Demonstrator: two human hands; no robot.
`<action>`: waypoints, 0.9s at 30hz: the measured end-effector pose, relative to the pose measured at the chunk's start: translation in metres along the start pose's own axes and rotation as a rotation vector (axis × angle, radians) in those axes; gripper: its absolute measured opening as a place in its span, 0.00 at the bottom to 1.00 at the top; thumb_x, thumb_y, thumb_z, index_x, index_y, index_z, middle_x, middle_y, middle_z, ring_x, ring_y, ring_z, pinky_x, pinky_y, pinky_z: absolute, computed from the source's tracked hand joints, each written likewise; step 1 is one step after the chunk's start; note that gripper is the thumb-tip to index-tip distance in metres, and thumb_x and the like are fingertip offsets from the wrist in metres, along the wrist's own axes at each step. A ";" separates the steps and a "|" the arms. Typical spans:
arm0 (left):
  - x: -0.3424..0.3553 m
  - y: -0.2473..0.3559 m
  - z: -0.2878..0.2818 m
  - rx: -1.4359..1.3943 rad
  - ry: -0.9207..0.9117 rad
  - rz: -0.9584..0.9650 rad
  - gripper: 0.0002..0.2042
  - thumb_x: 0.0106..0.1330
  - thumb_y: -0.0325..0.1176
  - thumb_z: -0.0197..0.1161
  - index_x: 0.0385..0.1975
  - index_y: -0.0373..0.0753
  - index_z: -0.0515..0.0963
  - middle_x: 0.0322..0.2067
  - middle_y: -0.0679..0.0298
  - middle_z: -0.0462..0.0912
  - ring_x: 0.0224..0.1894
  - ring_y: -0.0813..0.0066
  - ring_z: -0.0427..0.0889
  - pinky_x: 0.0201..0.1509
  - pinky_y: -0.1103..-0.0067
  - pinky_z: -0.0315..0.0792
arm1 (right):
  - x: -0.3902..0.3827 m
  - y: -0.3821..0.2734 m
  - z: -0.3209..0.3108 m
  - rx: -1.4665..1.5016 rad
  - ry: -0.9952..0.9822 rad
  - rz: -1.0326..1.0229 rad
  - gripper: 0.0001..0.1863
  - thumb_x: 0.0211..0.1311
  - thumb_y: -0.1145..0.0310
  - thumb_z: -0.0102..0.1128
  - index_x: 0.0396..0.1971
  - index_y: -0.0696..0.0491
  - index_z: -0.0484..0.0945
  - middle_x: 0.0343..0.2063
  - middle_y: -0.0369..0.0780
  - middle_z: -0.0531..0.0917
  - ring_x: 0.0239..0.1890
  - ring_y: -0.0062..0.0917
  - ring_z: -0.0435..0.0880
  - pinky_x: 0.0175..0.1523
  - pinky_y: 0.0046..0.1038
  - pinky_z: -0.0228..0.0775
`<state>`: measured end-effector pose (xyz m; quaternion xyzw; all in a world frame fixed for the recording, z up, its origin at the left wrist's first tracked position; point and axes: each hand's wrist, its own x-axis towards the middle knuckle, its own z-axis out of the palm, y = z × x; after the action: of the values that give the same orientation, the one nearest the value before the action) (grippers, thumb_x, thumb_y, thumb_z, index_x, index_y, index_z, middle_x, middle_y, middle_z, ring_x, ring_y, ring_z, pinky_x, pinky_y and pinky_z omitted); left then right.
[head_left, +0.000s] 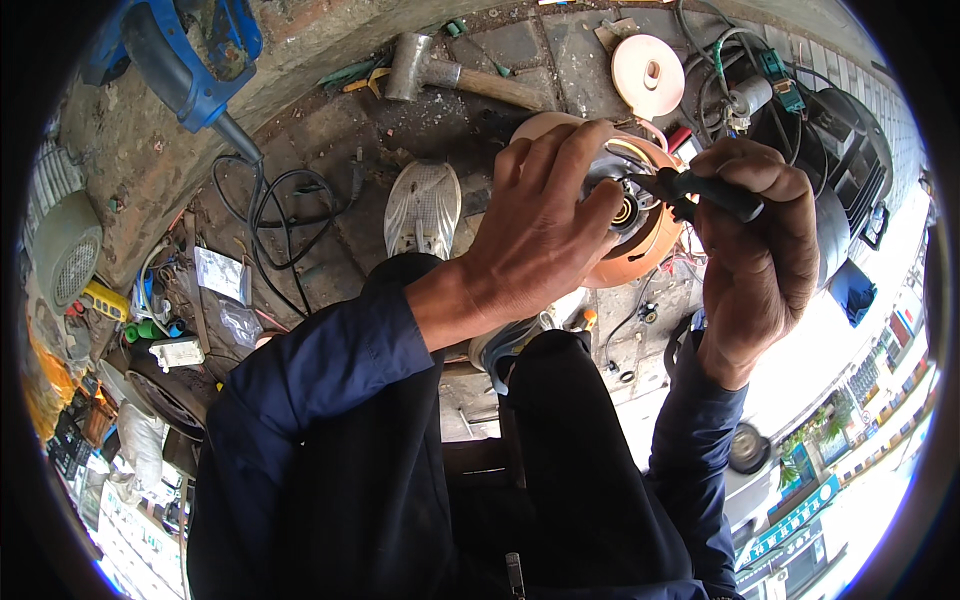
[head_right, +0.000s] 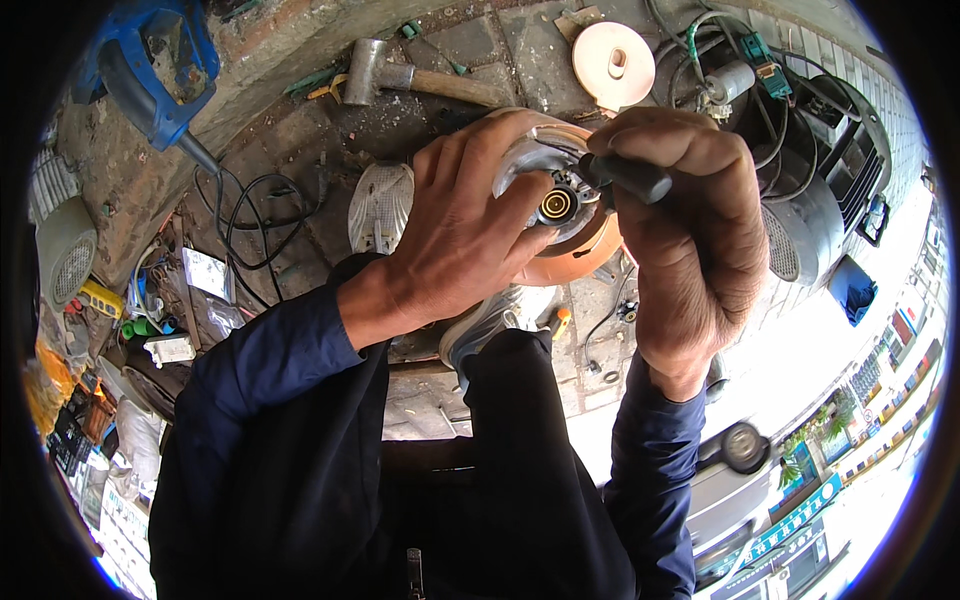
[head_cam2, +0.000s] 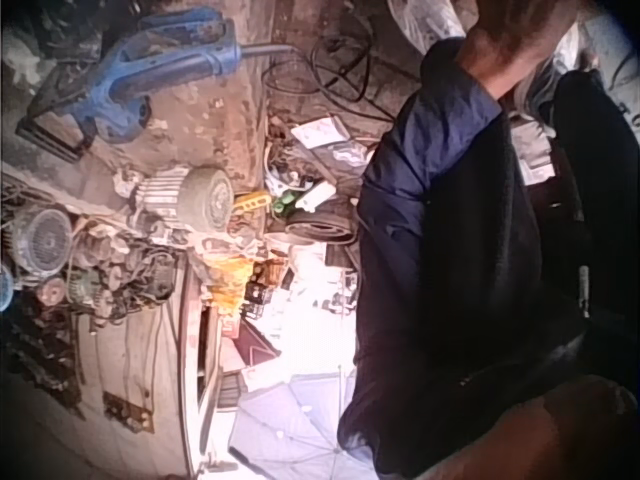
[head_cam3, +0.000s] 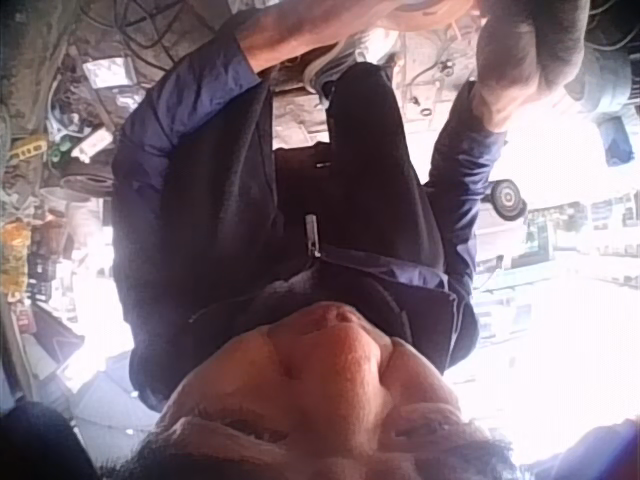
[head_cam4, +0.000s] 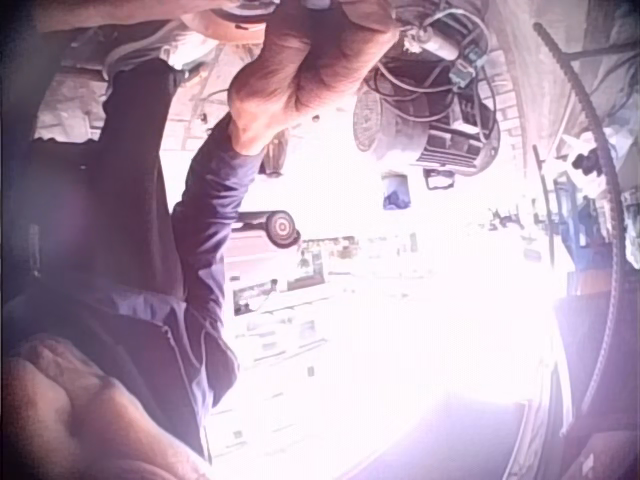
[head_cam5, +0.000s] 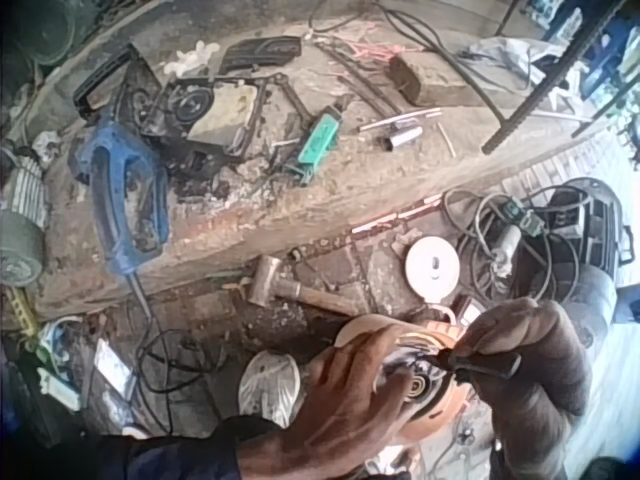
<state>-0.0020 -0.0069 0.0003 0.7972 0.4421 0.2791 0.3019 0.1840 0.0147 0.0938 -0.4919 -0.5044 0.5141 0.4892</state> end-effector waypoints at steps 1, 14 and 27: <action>0.000 0.000 0.000 0.001 -0.001 0.001 0.25 0.53 0.37 0.83 0.48 0.37 0.81 0.70 0.48 0.67 0.70 0.47 0.69 0.68 0.52 0.61 | 0.001 -0.001 0.000 0.000 -0.014 -0.002 0.14 0.68 0.87 0.55 0.51 0.63 0.80 0.51 0.48 0.85 0.56 0.29 0.84 0.66 0.29 0.73; 0.000 0.000 0.001 -0.001 -0.007 0.001 0.24 0.55 0.37 0.83 0.49 0.38 0.80 0.70 0.47 0.66 0.71 0.47 0.69 0.68 0.51 0.60 | 0.004 -0.005 0.002 0.044 -0.078 0.001 0.16 0.63 0.90 0.53 0.50 0.64 0.79 0.50 0.50 0.84 0.55 0.32 0.84 0.65 0.32 0.74; 0.000 0.000 0.000 -0.007 -0.010 0.000 0.24 0.54 0.37 0.83 0.48 0.37 0.80 0.70 0.47 0.66 0.70 0.47 0.69 0.68 0.51 0.61 | 0.006 -0.005 0.002 0.047 -0.096 0.022 0.18 0.60 0.90 0.52 0.49 0.64 0.79 0.50 0.50 0.85 0.55 0.31 0.84 0.65 0.30 0.73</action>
<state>-0.0020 -0.0067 0.0004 0.7975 0.4394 0.2767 0.3071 0.1821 0.0203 0.0990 -0.4604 -0.5097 0.5541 0.4703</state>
